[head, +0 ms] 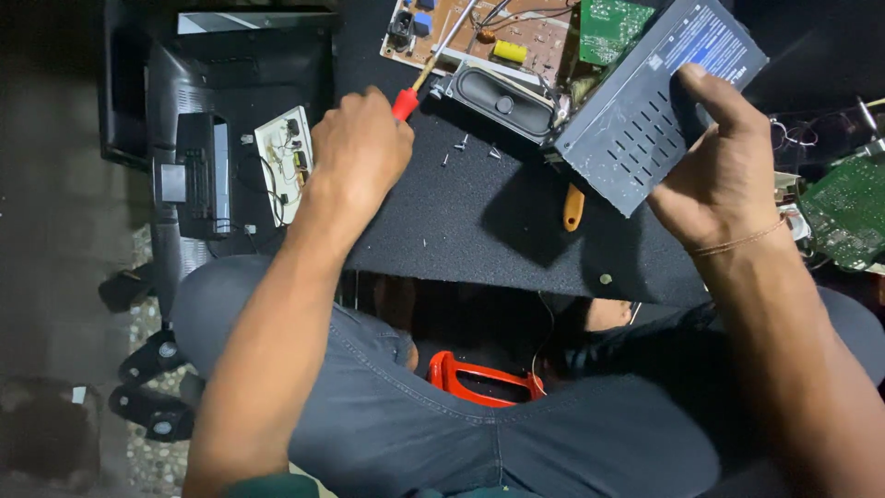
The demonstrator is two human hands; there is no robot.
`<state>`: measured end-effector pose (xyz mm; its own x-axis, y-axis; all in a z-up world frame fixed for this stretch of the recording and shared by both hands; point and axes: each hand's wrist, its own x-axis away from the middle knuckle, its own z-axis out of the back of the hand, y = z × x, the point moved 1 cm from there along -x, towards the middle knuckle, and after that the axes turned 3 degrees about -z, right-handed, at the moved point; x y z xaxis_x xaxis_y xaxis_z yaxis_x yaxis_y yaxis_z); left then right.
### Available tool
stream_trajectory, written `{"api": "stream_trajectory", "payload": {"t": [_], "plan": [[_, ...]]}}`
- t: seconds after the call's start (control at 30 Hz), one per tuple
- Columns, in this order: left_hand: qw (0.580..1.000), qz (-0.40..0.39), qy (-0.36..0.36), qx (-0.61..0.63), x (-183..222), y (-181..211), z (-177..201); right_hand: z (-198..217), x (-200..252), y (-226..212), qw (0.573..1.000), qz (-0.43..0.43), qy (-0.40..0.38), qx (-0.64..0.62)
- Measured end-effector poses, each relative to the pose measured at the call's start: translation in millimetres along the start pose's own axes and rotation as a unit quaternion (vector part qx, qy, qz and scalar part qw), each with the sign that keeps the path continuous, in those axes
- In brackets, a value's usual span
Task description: Repairing an electronic device by aligning and securing its metal casing using a screwdriver
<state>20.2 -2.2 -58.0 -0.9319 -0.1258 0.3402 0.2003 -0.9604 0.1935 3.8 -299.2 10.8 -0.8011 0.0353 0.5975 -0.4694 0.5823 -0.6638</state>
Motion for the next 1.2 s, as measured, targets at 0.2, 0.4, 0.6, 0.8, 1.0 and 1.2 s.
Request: {"api": "stream_trajectory", "payload": {"t": [0.2, 0.4, 0.6, 0.8, 1.0, 1.2], "plan": [[0.995, 0.034, -0.028, -0.086, -10, 9, -3, 0, 0, 3, 1.000, -0.001, 0.011, -0.006], [0.997, 0.021, 0.013, -0.079, -9, 19, -1, 2, 0, 8, 1.000, 0.005, 0.002, 0.030], [0.977, -0.124, 0.166, 0.055, 15, 48, 23, 2, -3, 13, 0.998, 0.014, -0.044, 0.051], [0.921, -0.236, 0.011, 0.310, 44, 85, 42, -5, -6, 19, 0.998, -0.015, -0.042, 0.043], [0.891, -0.269, -0.034, 0.365, 37, 95, 18, -3, -11, 26, 0.996, -0.022, -0.055, 0.072], [0.891, -0.248, -0.047, 0.378, 34, 99, 11, -18, -2, 22, 0.992, 0.004, -0.063, 0.105]]}}
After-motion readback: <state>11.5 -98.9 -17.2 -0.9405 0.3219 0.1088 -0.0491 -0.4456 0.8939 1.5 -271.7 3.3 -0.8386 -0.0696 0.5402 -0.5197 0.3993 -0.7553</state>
